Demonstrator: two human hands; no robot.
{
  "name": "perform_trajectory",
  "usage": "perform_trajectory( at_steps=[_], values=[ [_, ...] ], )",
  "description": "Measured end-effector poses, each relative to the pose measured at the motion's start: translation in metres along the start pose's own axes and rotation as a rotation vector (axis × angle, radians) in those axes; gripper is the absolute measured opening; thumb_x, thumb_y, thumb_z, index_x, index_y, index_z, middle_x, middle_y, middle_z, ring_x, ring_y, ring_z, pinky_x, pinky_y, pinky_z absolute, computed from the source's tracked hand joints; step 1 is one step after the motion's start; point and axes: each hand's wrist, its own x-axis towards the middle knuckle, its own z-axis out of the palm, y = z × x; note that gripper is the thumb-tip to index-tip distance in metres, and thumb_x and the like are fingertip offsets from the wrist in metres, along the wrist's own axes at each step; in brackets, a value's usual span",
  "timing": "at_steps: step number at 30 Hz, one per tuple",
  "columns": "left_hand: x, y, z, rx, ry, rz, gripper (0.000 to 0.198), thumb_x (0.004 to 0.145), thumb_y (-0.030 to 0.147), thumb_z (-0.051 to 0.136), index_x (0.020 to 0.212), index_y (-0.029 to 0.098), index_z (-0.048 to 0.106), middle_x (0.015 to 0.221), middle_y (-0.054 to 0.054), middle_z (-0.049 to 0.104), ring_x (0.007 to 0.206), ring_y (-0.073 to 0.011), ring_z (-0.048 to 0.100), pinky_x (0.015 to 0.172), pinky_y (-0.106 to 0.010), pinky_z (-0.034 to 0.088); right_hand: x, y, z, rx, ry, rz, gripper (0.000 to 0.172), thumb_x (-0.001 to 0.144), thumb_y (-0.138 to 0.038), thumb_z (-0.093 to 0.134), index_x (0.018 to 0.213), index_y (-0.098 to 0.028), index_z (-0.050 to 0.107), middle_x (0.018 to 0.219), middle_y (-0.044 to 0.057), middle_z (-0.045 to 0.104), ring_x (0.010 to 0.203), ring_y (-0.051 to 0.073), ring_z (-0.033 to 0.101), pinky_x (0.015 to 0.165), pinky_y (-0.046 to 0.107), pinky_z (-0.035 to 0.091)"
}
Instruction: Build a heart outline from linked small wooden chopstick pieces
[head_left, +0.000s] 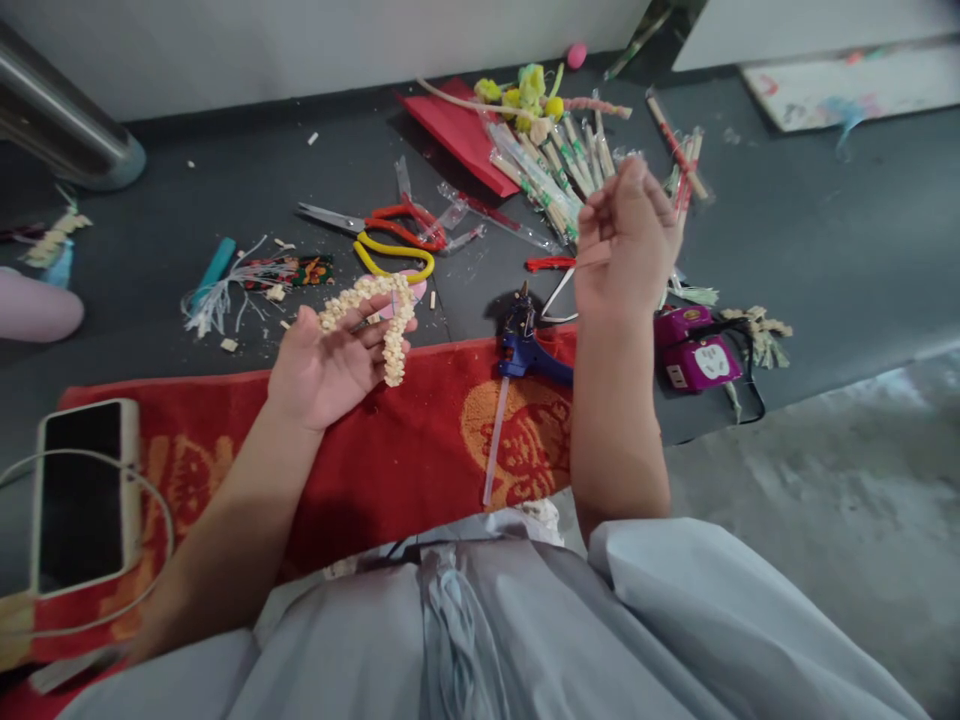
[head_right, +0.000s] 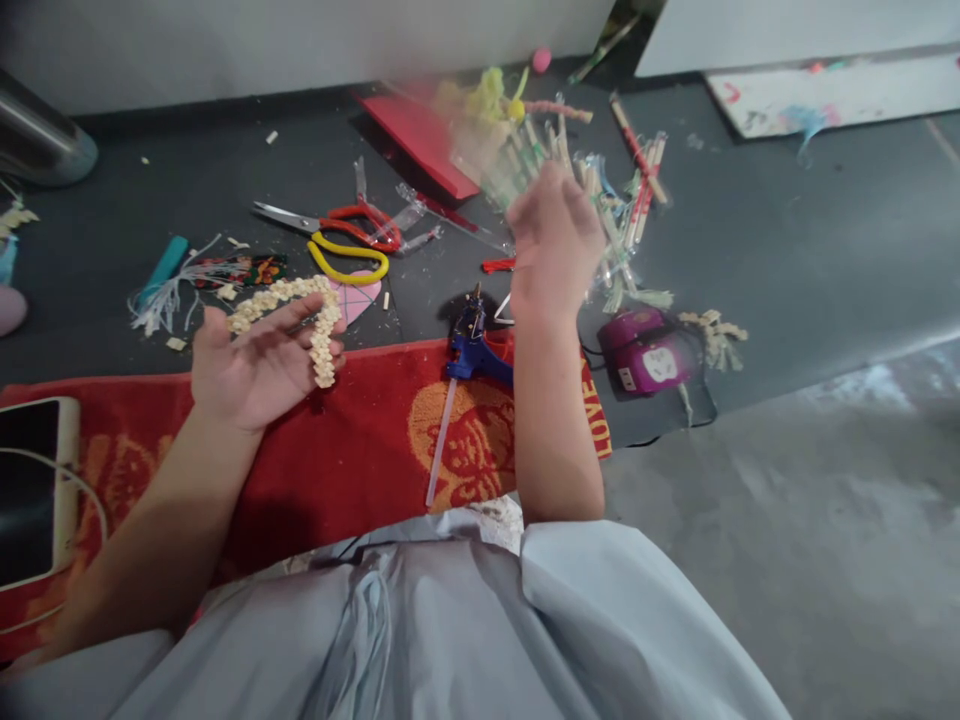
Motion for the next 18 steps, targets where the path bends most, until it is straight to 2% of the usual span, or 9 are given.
perform_trajectory(
  at_steps=[1,2,3,5,7,10,14,16,18],
  values=[
    [0.0,0.0,0.0,-0.001,0.001,0.0,0.071,0.079,0.08,0.066,0.118,0.02,0.072,0.113,-0.014,0.074,0.12,-0.0377,0.066,0.095,-0.05,0.06,-0.007,-0.006,0.007,0.014,-0.04,0.01,0.045,0.071,-0.071,0.078,0.081,-0.033,0.057,0.085,0.003,0.066,0.093,0.02,0.059,0.085,0.036,0.053],
    [0.0,0.0,0.0,-0.004,0.004,0.001,0.07,0.08,0.079,0.065,0.118,0.02,0.072,0.113,-0.014,0.074,0.121,-0.0376,0.066,0.095,-0.05,0.06,-0.015,-0.011,0.014,0.02,-0.089,0.016,0.046,0.068,-0.07,0.081,0.082,-0.032,0.058,0.084,0.002,0.066,0.085,0.018,0.06,0.079,0.035,0.054],
    [0.0,0.0,0.0,-0.008,0.009,0.002,0.069,0.081,0.079,0.065,0.117,0.02,0.072,0.113,-0.014,0.074,0.121,-0.0373,0.066,0.095,-0.05,0.06,-0.023,-0.017,0.021,0.019,-0.192,0.017,0.049,0.068,-0.071,0.08,0.085,-0.031,0.058,0.087,0.003,0.068,0.08,0.016,0.06,0.074,0.034,0.054],
    [0.0,0.0,-0.001,-0.012,0.013,0.002,0.068,0.082,0.078,0.065,0.117,0.02,0.072,0.112,-0.014,0.075,0.119,-0.0363,0.068,0.092,-0.047,0.061,-0.038,-0.027,0.034,0.0,-0.416,0.057,0.05,0.073,-0.074,0.074,0.085,-0.029,0.055,0.1,0.003,0.072,0.078,0.014,0.064,0.068,0.031,0.055],
    [0.0,0.0,0.0,-0.004,0.004,-0.001,0.068,0.081,0.077,0.066,0.117,0.02,0.072,0.111,-0.013,0.075,0.114,-0.0351,0.07,0.088,-0.044,0.062,-0.051,-0.034,0.044,0.022,-0.558,0.112,0.05,0.076,-0.073,0.073,0.084,-0.027,0.055,0.097,0.003,0.073,0.075,0.013,0.066,0.063,0.027,0.055],
    [-0.001,0.001,0.001,0.002,-0.009,-0.006,0.068,0.08,0.076,0.068,0.118,0.019,0.072,0.112,-0.014,0.075,0.115,-0.036,0.07,0.089,-0.046,0.062,-0.062,-0.038,0.053,0.015,-0.668,0.138,0.046,0.077,-0.066,0.077,0.082,-0.024,0.061,0.078,-0.001,0.07,0.067,0.01,0.064,0.06,0.024,0.055],
    [0.0,0.0,0.001,-0.022,0.021,-0.008,0.063,0.083,0.073,0.066,0.116,0.019,0.072,0.11,-0.013,0.075,0.123,-0.037,0.066,0.098,-0.05,0.06,-0.069,-0.033,0.061,-0.066,-0.806,0.157,0.025,0.08,-0.041,0.079,0.095,-0.022,0.073,0.068,-0.005,0.067,0.06,0.009,0.059,0.058,0.023,0.052],
    [0.0,-0.001,0.001,-0.009,0.01,-0.007,0.064,0.078,0.072,0.072,0.114,0.019,0.073,0.108,-0.013,0.076,0.122,-0.0372,0.066,0.097,-0.05,0.06,-0.072,-0.031,0.064,-0.125,-0.841,0.13,0.017,0.083,-0.033,0.074,0.094,-0.021,0.076,0.067,-0.005,0.067,0.058,0.009,0.056,0.057,0.024,0.049],
    [0.0,-0.002,0.0,0.01,-0.003,-0.012,0.065,0.074,0.072,0.076,0.112,0.019,0.074,0.106,-0.013,0.076,0.121,-0.0376,0.066,0.096,-0.048,0.061,-0.074,-0.031,0.066,-0.204,-0.82,0.064,0.01,0.084,-0.028,0.072,0.085,-0.019,0.076,0.067,-0.003,0.067,0.061,0.01,0.056,0.059,0.025,0.047]
  ],
)
